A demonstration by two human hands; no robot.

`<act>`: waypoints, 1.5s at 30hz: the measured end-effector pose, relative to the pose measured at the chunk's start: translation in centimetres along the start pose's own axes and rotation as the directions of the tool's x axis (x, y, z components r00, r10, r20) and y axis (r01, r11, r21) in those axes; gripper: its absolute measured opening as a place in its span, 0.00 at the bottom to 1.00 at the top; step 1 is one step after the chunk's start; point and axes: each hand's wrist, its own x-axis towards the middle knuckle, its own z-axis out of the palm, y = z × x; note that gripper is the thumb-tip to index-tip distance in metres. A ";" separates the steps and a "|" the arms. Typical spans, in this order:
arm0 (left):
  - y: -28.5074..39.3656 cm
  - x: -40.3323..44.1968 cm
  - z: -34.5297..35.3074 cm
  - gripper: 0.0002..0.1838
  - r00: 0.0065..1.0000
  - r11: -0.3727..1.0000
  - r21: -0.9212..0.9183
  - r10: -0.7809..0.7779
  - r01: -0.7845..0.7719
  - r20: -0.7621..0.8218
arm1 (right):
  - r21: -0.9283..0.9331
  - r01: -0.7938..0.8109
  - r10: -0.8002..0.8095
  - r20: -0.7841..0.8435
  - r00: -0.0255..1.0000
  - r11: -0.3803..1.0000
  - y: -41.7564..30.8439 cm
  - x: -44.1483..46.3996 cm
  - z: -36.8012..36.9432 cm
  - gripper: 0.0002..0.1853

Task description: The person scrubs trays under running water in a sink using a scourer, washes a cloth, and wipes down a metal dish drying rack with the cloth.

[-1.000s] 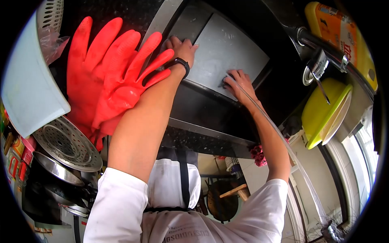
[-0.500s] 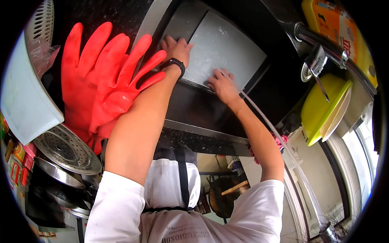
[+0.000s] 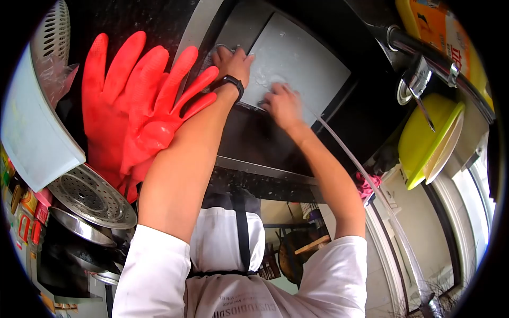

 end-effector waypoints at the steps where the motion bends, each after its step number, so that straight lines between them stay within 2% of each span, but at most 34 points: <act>1: 0.1 -0.1 -0.1 0.17 1.000 1.000 -0.010 -0.008 0.008 0.014 | -0.003 -0.004 0.004 0.004 1.000 1.000 1.2 -1.0 -0.2 0.06; 3: 0.1 0.0 -0.2 0.17 1.000 1.000 -0.023 -0.018 0.018 0.022 | 0.014 -0.103 0.101 0.119 0.988 0.995 2.6 -1.7 -0.8 0.07; 4: 0.0 0.1 -0.1 0.17 1.000 1.000 -0.020 -0.019 0.019 0.019 | 0.013 -0.101 0.099 0.123 0.988 0.995 2.4 -1.7 -0.8 0.07; 9: -0.1 -0.1 0.0 0.17 1.000 1.000 -0.015 -0.004 0.004 -0.003 | 0.087 0.067 -0.065 -0.029 0.997 0.994 -0.9 2.0 -0.3 0.10; 10: -0.2 0.0 0.0 0.16 1.000 0.998 -0.057 -0.010 0.011 0.015 | 0.064 0.066 -0.064 -0.036 0.997 0.996 -2.3 3.2 -0.4 0.07; 12: -0.3 0.2 0.1 0.16 0.999 0.995 -0.094 -0.012 0.016 0.036 | 0.131 0.040 -0.007 -0.238 0.971 0.991 -4.4 5.6 1.0 0.05; 13: -0.4 0.2 0.1 0.16 1.000 0.995 -0.101 -0.005 0.008 0.031 | 0.135 0.035 -0.002 -0.239 0.971 0.990 -4.7 5.6 0.7 0.05; 15: -0.5 0.4 0.2 0.16 1.000 0.993 -0.115 0.006 -0.003 0.022 | 0.179 -0.148 0.173 -0.130 0.976 0.973 -4.8 5.3 -0.3 0.04; 16: -0.6 0.4 0.2 0.17 1.000 0.991 -0.133 0.018 -0.017 0.005 | 0.175 -0.156 0.181 -0.133 0.974 0.972 -4.4 5.2 -0.4 0.04; 18: -0.5 0.4 0.2 0.17 1.000 0.994 -0.110 0.025 -0.023 0.011 | 0.391 -0.189 0.280 -0.190 0.941 0.901 -3.6 5.4 -0.5 0.04; 19: -0.4 0.3 0.1 0.17 1.000 0.994 -0.108 0.025 -0.024 0.012 | 0.393 -0.190 0.282 -0.190 0.940 0.900 -3.5 5.4 -0.3 0.04; 22: -0.5 0.1 0.1 0.17 1.000 0.994 -0.105 0.015 -0.013 0.017 | 0.409 -0.137 0.259 -0.259 0.931 0.902 -3.5 5.0 0.5 0.04; 24: -0.4 0.2 0.1 0.17 1.000 0.996 -0.088 0.022 -0.022 0.001 | 0.186 0.060 0.004 -0.326 0.945 0.981 -3.5 4.6 0.9 0.07; 25: -0.4 0.2 0.1 0.17 1.000 0.996 -0.086 0.023 -0.022 0.001 | 0.187 0.059 0.005 -0.326 0.945 0.981 -3.7 4.2 1.2 0.07; 27: -0.6 0.2 0.1 0.17 0.999 0.994 -0.104 0.036 -0.032 0.038 | 0.026 0.207 -0.193 -0.262 0.946 0.978 -4.3 3.2 1.5 0.06; 28: -0.7 0.1 0.1 0.17 0.998 0.994 -0.103 0.038 -0.033 0.040 | 0.026 0.204 -0.190 -0.262 0.946 0.979 -4.3 3.4 1.4 0.06; 31: -0.7 0.3 0.2 0.17 0.998 0.992 -0.123 0.035 -0.029 0.053 | 0.006 0.121 -0.116 -0.243 0.963 0.993 -3.6 4.9 1.0 0.06; 33: -0.9 0.5 0.7 0.17 0.999 0.990 -0.132 0.043 -0.045 -0.018 | 0.066 0.040 -0.015 -0.343 0.939 0.997 -3.0 5.6 0.9 0.05; 34: -1.0 0.3 0.9 0.17 0.999 0.990 -0.131 0.044 -0.045 -0.010 | 0.069 0.034 -0.009 -0.339 0.941 0.997 -1.8 5.9 0.7 0.05; 36: -1.3 0.7 0.7 0.17 0.997 0.995 -0.071 0.075 -0.074 0.015 | 0.385 -0.098 0.317 -0.560 0.766 0.918 1.2 7.5 -0.3 0.03; 37: -1.0 0.5 0.6 0.18 0.999 0.996 -0.075 0.050 -0.049 0.008 | 0.392 -0.096 0.321 -0.563 0.762 0.915 1.7 8.2 -0.7 0.03; 40: -0.9 0.3 0.5 0.18 0.998 0.996 -0.060 0.067 -0.068 -0.012 | 0.390 -0.074 0.303 -0.567 0.766 0.918 1.9 7.6 -0.6 0.03; 42: -1.1 0.3 0.5 0.18 0.996 0.995 -0.058 0.087 -0.087 -0.005 | 0.306 0.061 0.104 -0.496 0.862 0.950 0.3 6.3 0.3 0.03; 44: -1.1 0.5 0.3 0.18 0.994 0.993 -0.053 0.108 -0.108 -0.004 | 0.257 0.062 0.042 -0.381 0.924 0.964 -1.8 4.8 1.0 0.05; 45: -1.0 0.4 0.2 0.18 0.995 0.993 -0.066 0.102 -0.101 0.008 | 0.257 0.061 0.045 -0.388 0.921 0.965 -2.6 4.1 1.4 0.05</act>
